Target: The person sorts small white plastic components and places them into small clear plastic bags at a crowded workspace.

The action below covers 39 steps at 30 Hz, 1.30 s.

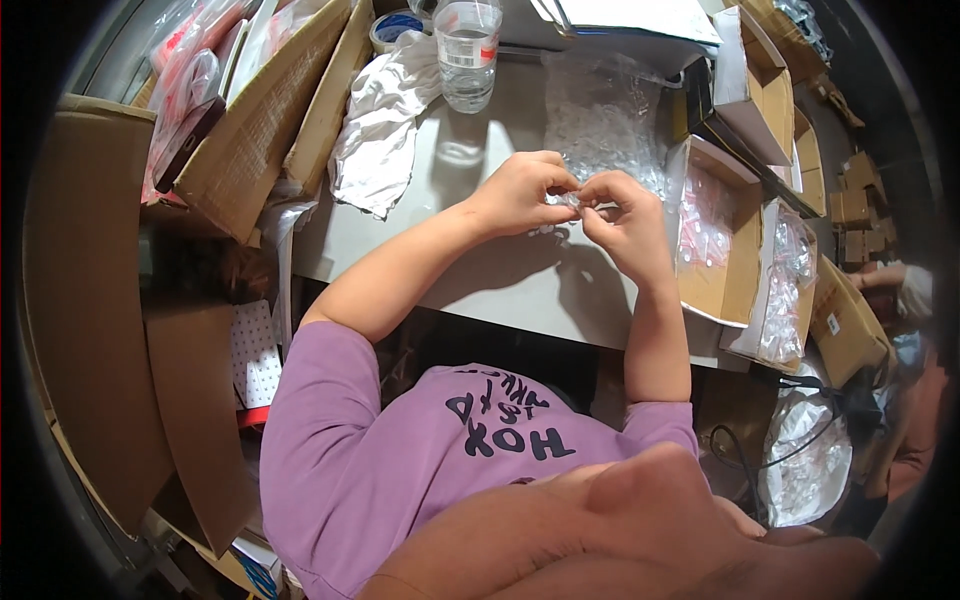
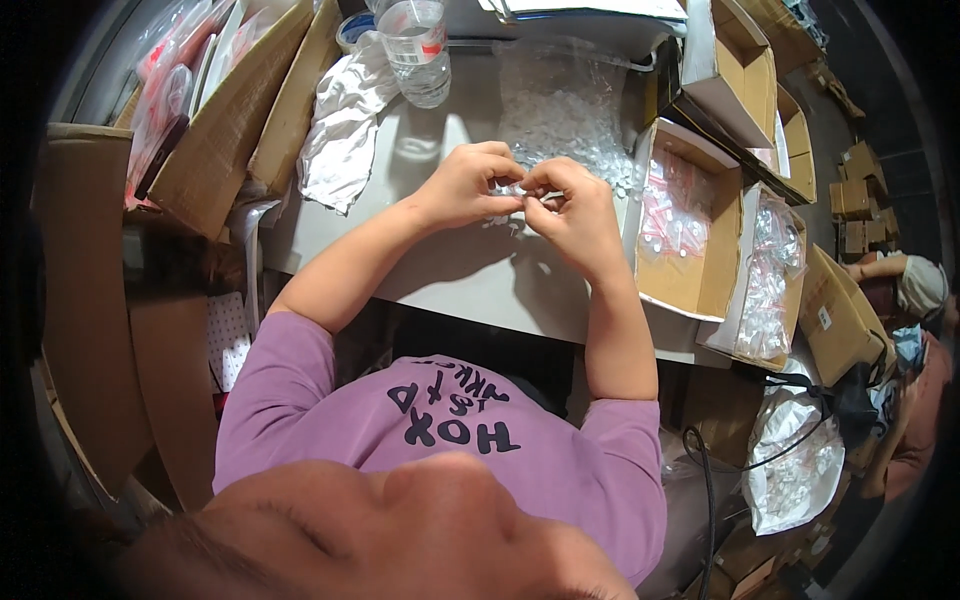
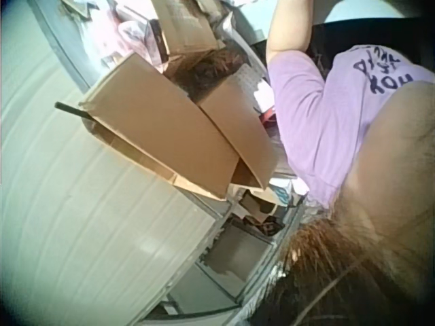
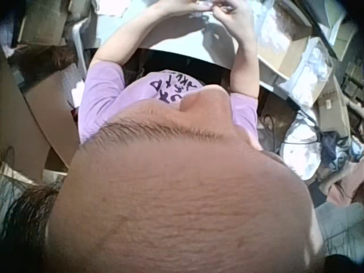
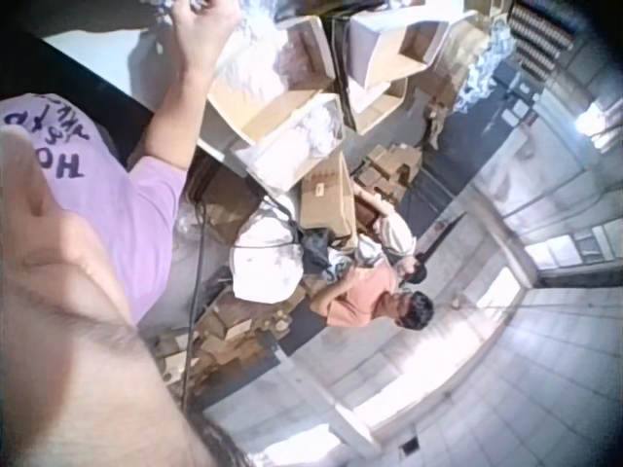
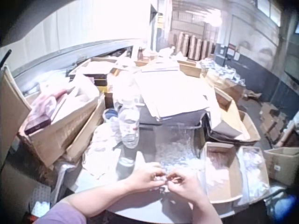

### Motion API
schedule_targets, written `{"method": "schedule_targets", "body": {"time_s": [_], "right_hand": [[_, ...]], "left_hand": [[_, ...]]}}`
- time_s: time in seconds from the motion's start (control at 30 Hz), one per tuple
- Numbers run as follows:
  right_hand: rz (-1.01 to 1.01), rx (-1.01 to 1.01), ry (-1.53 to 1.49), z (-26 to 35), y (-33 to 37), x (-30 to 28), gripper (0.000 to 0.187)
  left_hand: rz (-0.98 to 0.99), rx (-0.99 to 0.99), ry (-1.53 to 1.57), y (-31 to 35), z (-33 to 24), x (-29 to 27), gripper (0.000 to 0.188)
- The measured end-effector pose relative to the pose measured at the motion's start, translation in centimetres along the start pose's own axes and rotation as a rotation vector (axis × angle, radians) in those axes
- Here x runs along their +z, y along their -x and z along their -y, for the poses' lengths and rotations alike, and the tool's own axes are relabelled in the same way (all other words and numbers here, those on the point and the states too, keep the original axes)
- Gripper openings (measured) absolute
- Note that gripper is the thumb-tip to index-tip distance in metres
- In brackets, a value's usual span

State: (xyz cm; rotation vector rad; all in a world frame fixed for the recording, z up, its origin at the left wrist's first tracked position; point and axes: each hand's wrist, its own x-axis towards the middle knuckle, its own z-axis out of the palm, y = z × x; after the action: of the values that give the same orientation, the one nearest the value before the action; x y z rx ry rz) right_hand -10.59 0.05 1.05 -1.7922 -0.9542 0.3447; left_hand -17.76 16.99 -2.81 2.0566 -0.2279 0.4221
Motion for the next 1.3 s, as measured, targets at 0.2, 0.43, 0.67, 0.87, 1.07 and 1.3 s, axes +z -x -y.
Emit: {"method": "schedule_targets", "body": {"time_s": [0.2,0.43,0.67,0.87,1.07,1.3], "right_hand": [[-0.007,0.017,0.035,0.5,0.1,-0.4,0.019],[-0.045,-0.055,0.105,0.8,0.0,-0.5,0.022],[-0.062,-0.202,0.177,1.1,0.0,-0.3,0.024],[-0.022,-0.171,0.199,1.3,0.2,-1.0,0.025],[0.081,-0.263,0.327,1.1,0.2,-1.0,0.026],[0.078,-0.269,0.242,1.6,0.2,-1.4,0.019]], "left_hand": [[0.001,-0.015,0.026,-0.1,-0.1,-0.1,0.022],[0.041,-0.071,0.068,-0.2,0.1,0.0,0.029],[0.094,-0.132,0.097,-0.2,0.3,-0.1,0.031],[0.105,-0.109,0.218,-0.3,0.7,-0.4,0.026],[0.267,-0.285,0.576,-0.3,0.8,-1.2,0.029],[0.281,-0.339,0.718,-0.5,0.0,-1.8,0.036]]}}
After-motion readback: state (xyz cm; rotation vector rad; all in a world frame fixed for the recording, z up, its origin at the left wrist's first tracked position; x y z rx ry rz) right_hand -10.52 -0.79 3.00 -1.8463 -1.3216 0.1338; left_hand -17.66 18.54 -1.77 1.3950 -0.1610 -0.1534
